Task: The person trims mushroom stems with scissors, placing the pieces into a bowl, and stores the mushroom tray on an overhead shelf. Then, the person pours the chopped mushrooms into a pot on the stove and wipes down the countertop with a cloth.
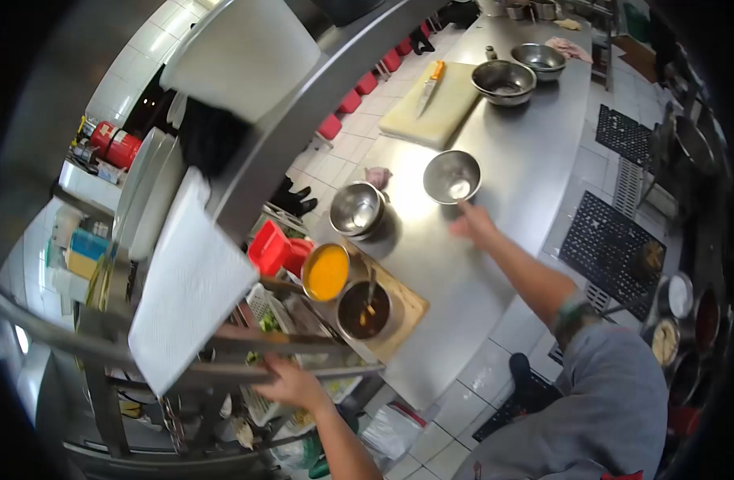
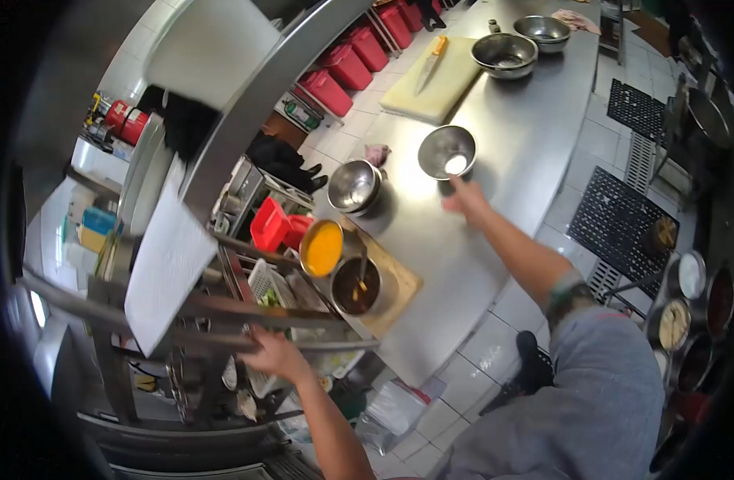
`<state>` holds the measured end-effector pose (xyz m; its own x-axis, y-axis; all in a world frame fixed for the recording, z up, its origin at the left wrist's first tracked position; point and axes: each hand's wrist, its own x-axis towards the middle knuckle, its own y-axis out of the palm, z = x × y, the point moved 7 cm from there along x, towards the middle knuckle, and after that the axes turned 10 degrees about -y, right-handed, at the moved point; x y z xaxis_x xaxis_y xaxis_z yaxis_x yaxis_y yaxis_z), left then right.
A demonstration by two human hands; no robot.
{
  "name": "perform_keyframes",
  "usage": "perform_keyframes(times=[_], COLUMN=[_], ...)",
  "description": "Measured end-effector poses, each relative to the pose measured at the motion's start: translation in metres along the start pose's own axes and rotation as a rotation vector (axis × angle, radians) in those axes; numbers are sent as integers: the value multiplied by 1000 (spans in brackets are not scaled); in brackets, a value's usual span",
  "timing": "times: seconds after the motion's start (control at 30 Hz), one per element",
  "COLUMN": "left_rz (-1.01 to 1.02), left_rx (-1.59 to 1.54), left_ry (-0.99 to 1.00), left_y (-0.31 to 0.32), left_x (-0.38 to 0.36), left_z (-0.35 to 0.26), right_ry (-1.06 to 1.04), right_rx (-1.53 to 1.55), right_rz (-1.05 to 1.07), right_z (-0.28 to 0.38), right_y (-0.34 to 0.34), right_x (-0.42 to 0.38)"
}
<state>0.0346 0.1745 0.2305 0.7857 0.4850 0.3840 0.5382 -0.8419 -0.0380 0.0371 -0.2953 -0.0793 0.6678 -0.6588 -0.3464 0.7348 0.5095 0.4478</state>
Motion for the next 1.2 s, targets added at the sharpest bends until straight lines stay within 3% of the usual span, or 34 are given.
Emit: perform_keyframes(times=[0.03,0.1,0.17,0.23,0.27,0.3,0.37,0.43,0.47,0.57,0.67,0.73,0.77,0.83,0.9,0.93,1.03,1.1,1.13,1.17,1.2], left_rz=[-63,-97,-84,-87,-91,-99,-151,-188,-208,-234,-206,-204,-198,-159,-169,-151,-184,-207,-238,-251,-340], left_rx=[1,8,60,76,65,54,120,139,123,86,121,135,140,154,159,131,149,125,112,462,781], left_ry=[93,52,101,136,143,142,117,84,102,180,169,172,177,128,138,128,98,122,141,380,642], left_y=[0,-7,-15,-14,-14,-13,-8,-9,-7,-1,-3,-6,-8,-12,-9,-13,-10,-22,-23,-29,-34], left_x=[-2,3,8,12,11,7,0,1,0,-4,-3,-2,-1,-1,-2,2,-2,3,3,8,9], left_z=[-3,15,26,28,26,23,14,17,13,6,6,9,10,14,12,17,15,21,24,23,26], right_ry=[-63,-173,-431,-737,-684,-828,-877,-657,-769,-1012,-851,-814,-994,-885,-856,-660,-839,-1472,-1450,-991,-1511], right_rx=[-71,-213,-273,-580,-704,-686,-1069,-1073,-1006,-1183,-1350,-1361,-1492,-1712,-1849,-1865,-1419,-1218,-1254,-1358,-1460], right_rz=[96,295,335,310,337,351,492,545,655,586,605,498,182,154,393,477,422,394,404,693,363], right_z=[-3,-2,-4,14,18,16,-14,3,-21,-77,-22,-10,8,21,4,0,49,51,28,23,29], right_y=[23,77,127,177,201,222,259,263,273,276,231,210,197,168,142,129,140,165,166,179,178], right_x=[0,-10,52,113,139,171,231,209,236,275,212,237,226,185,149,137,72,77,98,121,108])
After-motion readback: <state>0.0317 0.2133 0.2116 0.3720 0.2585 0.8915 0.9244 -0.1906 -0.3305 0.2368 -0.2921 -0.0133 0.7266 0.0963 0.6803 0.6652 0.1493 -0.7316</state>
